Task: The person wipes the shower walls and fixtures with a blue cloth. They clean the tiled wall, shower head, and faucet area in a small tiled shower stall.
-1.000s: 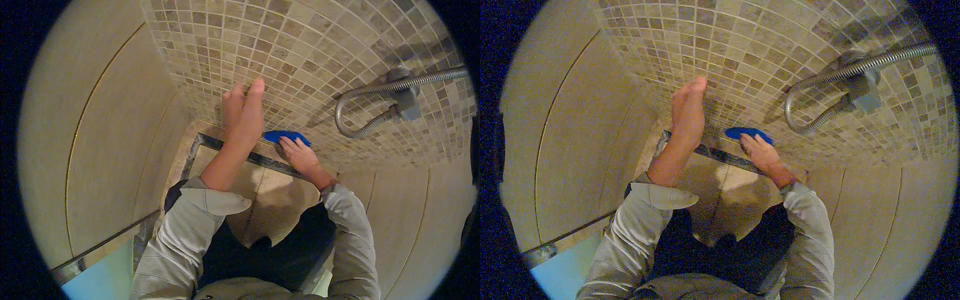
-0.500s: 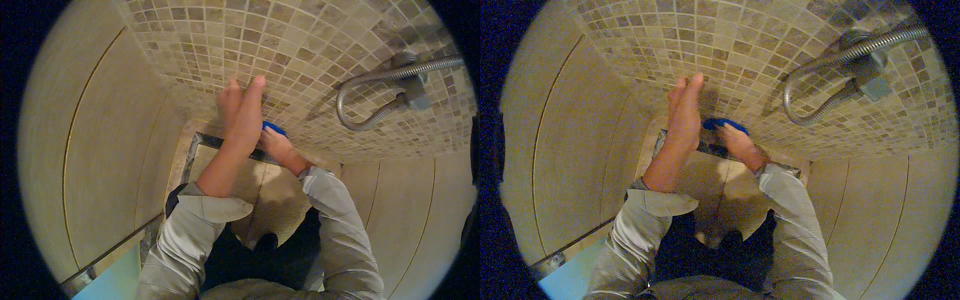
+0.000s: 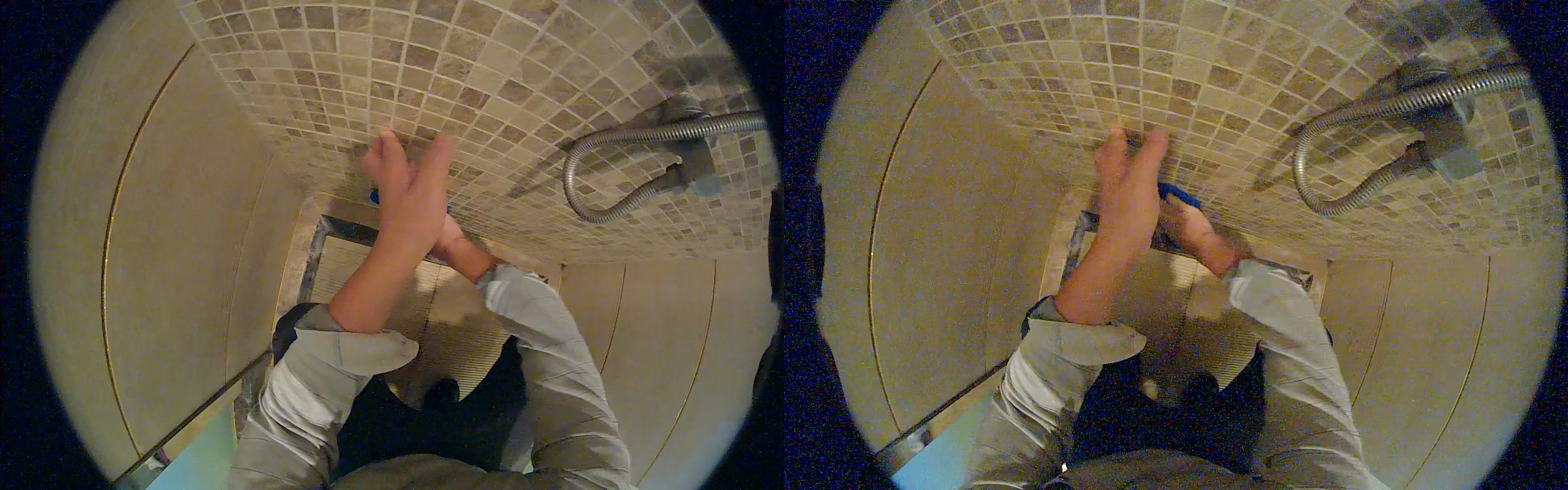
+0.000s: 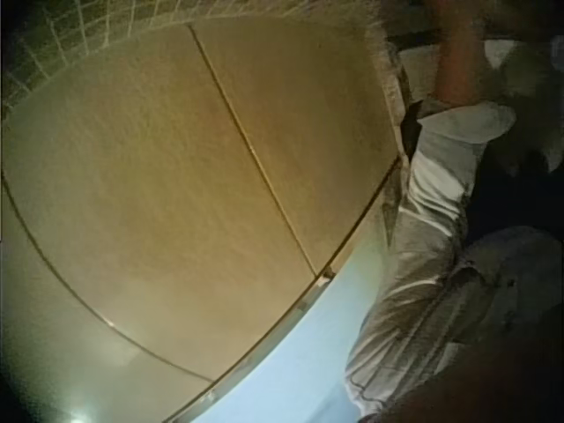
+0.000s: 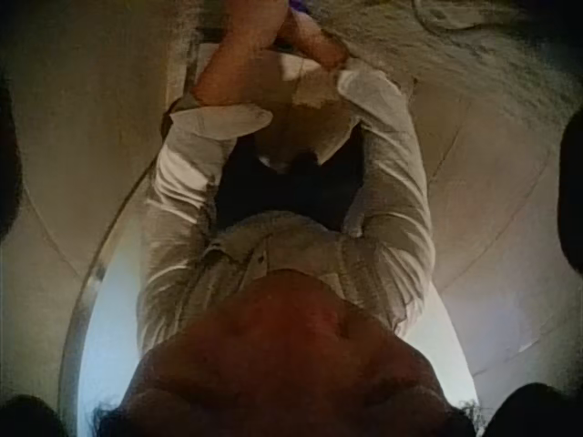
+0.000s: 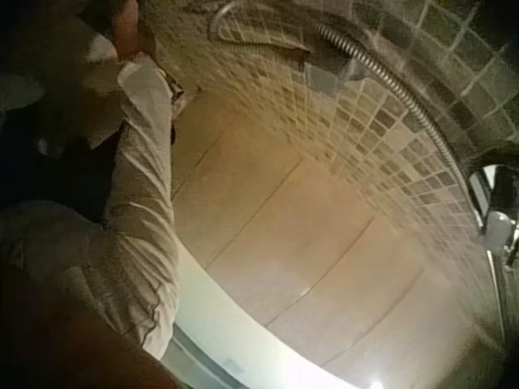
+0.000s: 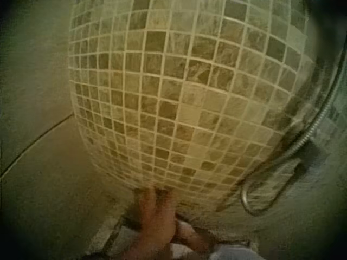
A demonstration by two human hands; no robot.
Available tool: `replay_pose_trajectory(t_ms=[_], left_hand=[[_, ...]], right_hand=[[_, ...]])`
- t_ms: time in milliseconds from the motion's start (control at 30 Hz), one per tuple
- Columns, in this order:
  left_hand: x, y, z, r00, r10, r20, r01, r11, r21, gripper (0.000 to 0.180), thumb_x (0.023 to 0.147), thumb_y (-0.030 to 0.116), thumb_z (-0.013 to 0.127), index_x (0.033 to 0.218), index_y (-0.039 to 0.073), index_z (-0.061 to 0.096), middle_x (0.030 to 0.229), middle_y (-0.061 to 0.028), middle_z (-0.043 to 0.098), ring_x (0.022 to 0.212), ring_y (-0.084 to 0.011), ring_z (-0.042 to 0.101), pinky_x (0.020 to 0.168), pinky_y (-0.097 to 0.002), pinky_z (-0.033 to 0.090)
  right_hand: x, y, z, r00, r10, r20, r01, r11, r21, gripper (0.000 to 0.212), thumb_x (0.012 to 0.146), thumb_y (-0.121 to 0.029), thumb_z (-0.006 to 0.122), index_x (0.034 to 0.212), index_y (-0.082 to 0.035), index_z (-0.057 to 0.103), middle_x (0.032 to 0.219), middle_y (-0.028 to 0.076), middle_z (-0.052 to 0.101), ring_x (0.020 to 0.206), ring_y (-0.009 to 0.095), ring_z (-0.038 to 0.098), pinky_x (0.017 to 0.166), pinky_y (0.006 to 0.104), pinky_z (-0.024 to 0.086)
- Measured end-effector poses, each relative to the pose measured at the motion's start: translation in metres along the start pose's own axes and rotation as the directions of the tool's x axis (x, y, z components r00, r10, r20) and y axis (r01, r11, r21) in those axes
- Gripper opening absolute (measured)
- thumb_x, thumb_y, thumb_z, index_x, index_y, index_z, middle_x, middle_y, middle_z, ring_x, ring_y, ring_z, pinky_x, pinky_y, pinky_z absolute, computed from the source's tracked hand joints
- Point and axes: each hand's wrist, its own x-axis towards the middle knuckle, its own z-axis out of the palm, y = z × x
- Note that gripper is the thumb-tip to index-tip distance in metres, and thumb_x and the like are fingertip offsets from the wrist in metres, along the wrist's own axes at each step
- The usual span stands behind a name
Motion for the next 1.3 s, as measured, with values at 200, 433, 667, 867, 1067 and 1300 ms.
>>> replay_pose_trajectory(t_ms=[200, 433, 667, 867, 1067, 1300], left_hand=[[-0.004, 0.011, 0.018, 0.997, 0.026, 0.075, -0.024, 0.999, -0.025, 0.094, 0.095, 0.056, 0.065, 0.154, -0.011, 0.035, 0.158, -0.0311, 0.032, 0.150, -0.0400, 0.029, 0.125, -0.0431, 0.021], [0.004, -0.018, -0.002, 0.970, 0.244, 0.010, -0.243, 0.962, 0.121, 0.099, 0.096, 0.047, 0.071, 0.148, -0.023, 0.024, 0.149, -0.0374, 0.028, 0.139, -0.0445, 0.035, 0.117, -0.0440, 0.030], [-0.001, -0.023, 0.023, 0.924, 0.368, -0.103, -0.362, 0.929, 0.073, 0.090, 0.094, 0.034, 0.076, 0.146, -0.023, 0.029, 0.145, -0.0380, 0.034, 0.130, -0.0456, 0.040, 0.111, -0.0481, 0.036], [-0.005, -0.011, 0.029, 0.957, 0.284, -0.054, -0.287, 0.956, -0.059, 0.099, 0.093, 0.034, 0.076, 0.146, -0.028, 0.018, 0.150, -0.0447, 0.025, 0.138, -0.0502, 0.034, 0.120, -0.0479, 0.026], [-0.004, -0.002, 0.018, 0.956, 0.287, -0.057, -0.287, 0.958, 0.011, 0.101, 0.093, 0.037, 0.075, 0.146, -0.028, 0.019, 0.151, -0.0462, 0.025, 0.140, -0.0521, 0.032, 0.120, -0.0458, 0.026], [-0.001, -0.006, 0.017, 0.949, 0.296, -0.112, -0.272, 0.944, 0.189, 0.099, 0.088, 0.040, 0.080, 0.144, -0.025, 0.030, 0.146, -0.0410, 0.036, 0.137, -0.0497, 0.036, 0.119, -0.0484, 0.027]], right_hand=[[-0.023, -0.019, 0.142, 0.997, 0.029, 0.077, -0.039, 0.992, 0.119, 0.052, 0.099, -0.017, 0.044, 0.149, -0.009, 0.054, 0.161, 0.010, 0.044, 0.152, 0.028, 0.033, 0.129, 0.0419, 0.018], [-0.116, 0.009, 0.092, 0.939, -0.070, 0.338, 0.124, 0.983, -0.138, 0.052, 0.093, -0.017, 0.051, 0.143, -0.004, 0.059, 0.153, 0.011, 0.052, 0.154, 0.024, 0.028, 0.130, 0.0413, 0.012], [-0.087, 0.027, 0.062, 0.925, -0.085, 0.371, 0.104, 0.994, -0.033, 0.054, 0.093, -0.019, 0.052, 0.145, -0.006, 0.057, 0.155, 0.011, 0.050, 0.154, 0.026, 0.028, 0.130, 0.0437, 0.013], [-0.010, 0.021, 0.097, 0.986, -0.015, 0.166, 0.001, 0.996, 0.084, 0.054, 0.093, -0.022, 0.053, 0.145, -0.007, 0.057, 0.156, 0.010, 0.048, 0.154, 0.027, 0.029, 0.129, 0.0461, 0.014], [0.068, 0.005, 0.068, 0.993, -0.026, 0.115, 0.017, 0.997, 0.074, 0.055, 0.093, -0.024, 0.055, 0.146, -0.009, 0.056, 0.157, 0.010, 0.047, 0.153, 0.028, 0.030, 0.129, 0.0485, 0.015], [0.094, 0.031, 0.004, 0.999, -0.010, -0.031, 0.012, 0.997, 0.071, 0.057, 0.092, -0.027, 0.057, 0.147, -0.011, 0.056, 0.158, 0.009, 0.045, 0.153, 0.030, 0.031, 0.128, 0.0512, 0.017]])
